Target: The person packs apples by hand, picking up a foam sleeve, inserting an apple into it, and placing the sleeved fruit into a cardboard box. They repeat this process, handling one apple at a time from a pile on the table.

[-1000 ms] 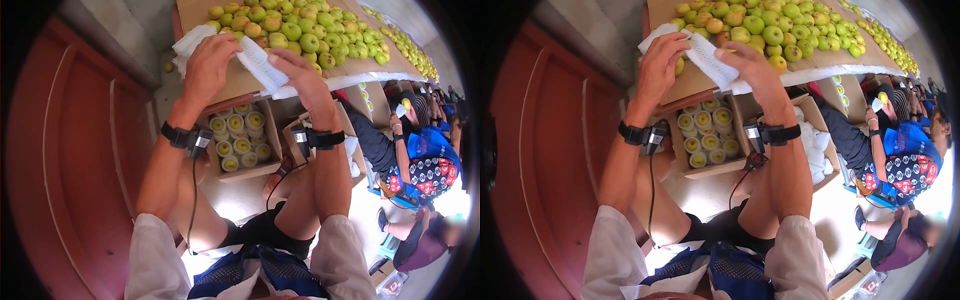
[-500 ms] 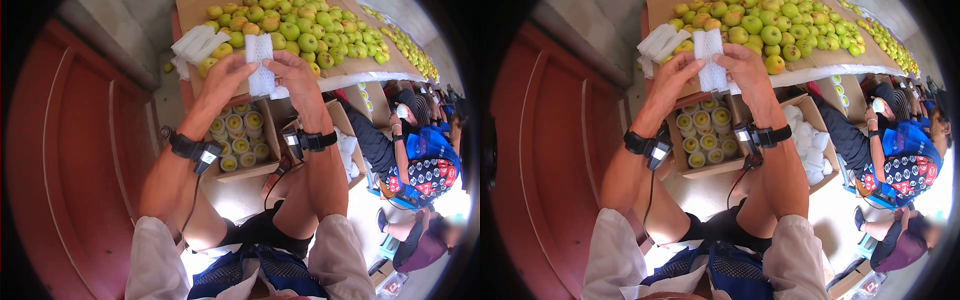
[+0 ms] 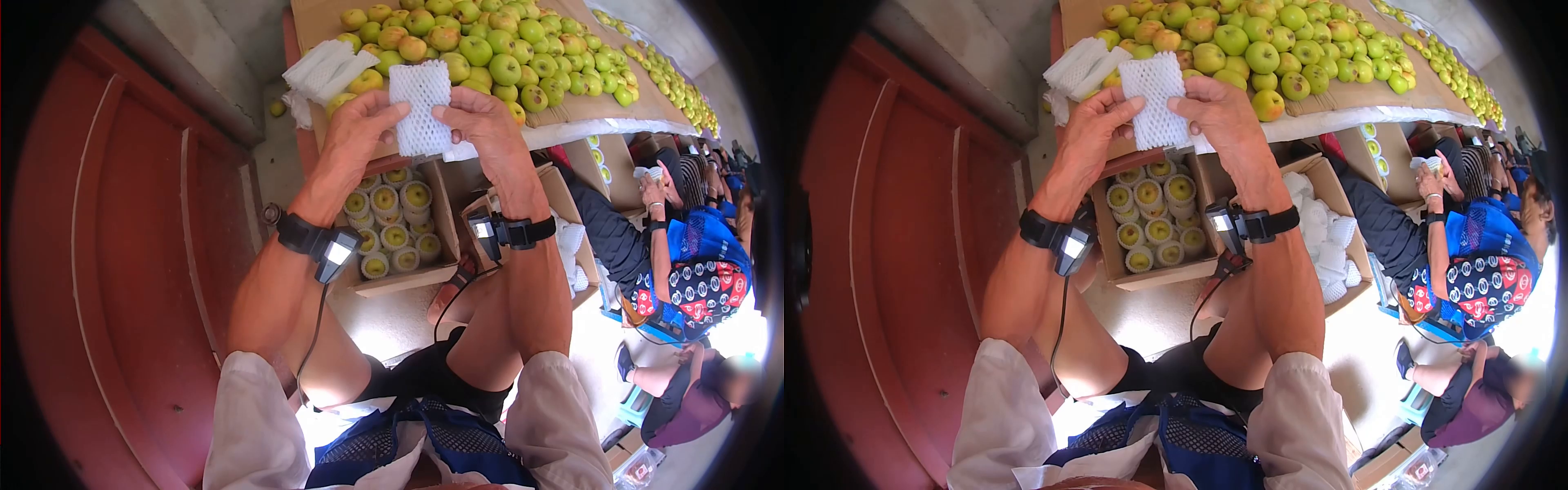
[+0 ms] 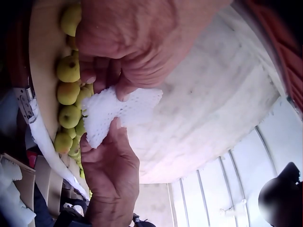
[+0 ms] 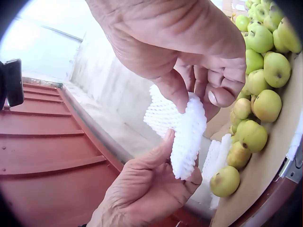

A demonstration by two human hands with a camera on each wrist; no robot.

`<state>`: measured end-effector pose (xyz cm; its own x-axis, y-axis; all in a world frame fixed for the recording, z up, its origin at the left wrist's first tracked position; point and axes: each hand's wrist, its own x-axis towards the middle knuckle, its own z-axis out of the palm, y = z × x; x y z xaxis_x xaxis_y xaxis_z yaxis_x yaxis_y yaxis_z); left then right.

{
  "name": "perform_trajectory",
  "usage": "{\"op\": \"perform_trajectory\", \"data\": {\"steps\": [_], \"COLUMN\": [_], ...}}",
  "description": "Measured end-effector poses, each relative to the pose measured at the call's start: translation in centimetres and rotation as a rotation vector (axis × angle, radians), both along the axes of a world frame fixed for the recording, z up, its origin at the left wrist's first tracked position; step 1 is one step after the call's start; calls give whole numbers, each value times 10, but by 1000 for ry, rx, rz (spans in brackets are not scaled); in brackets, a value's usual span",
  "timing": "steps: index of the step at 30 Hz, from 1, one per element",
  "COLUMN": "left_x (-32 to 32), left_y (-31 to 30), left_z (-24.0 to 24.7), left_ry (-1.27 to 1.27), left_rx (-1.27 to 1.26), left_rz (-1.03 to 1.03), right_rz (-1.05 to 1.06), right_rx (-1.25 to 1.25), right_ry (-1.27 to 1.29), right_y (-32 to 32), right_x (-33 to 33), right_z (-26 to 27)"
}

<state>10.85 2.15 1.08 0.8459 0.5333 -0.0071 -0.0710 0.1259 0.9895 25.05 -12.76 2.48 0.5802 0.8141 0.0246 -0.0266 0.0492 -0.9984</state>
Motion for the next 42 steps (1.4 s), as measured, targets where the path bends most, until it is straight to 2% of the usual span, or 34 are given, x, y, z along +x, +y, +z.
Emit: {"op": "perform_trajectory", "data": {"steps": [8,14,18,21,23,24,27,37,42], "left_x": [-2,-2,1,2,-1,-2,-3,-10,-10], "left_y": [5,-12,-3,4,1,0,-3,-9,-19], "left_z": [-7,7,0,-6,1,1,2,11,17], "left_ry": [9,-29,6,57,149,115,23,-209,-214], "left_rx": [63,15,187,380,544,595,742,1121,1132], "left_rz": [7,-30,103,248,349,371,406,405,327], "right_rz": [16,-8,-94,-214,-61,14,44,121,54], "right_rx": [13,-12,96,-4,5,9,7,113,285], "right_ry": [27,16,-178,-234,58,205,349,459,492], "right_y": [-2,-2,8,2,-3,-4,-2,-2,0], "right_x": [-1,-3,-1,-10,-17,-19,-24,-19,-18], "right_z": [0,4,-14,-2,13,18,21,4,-1]}}
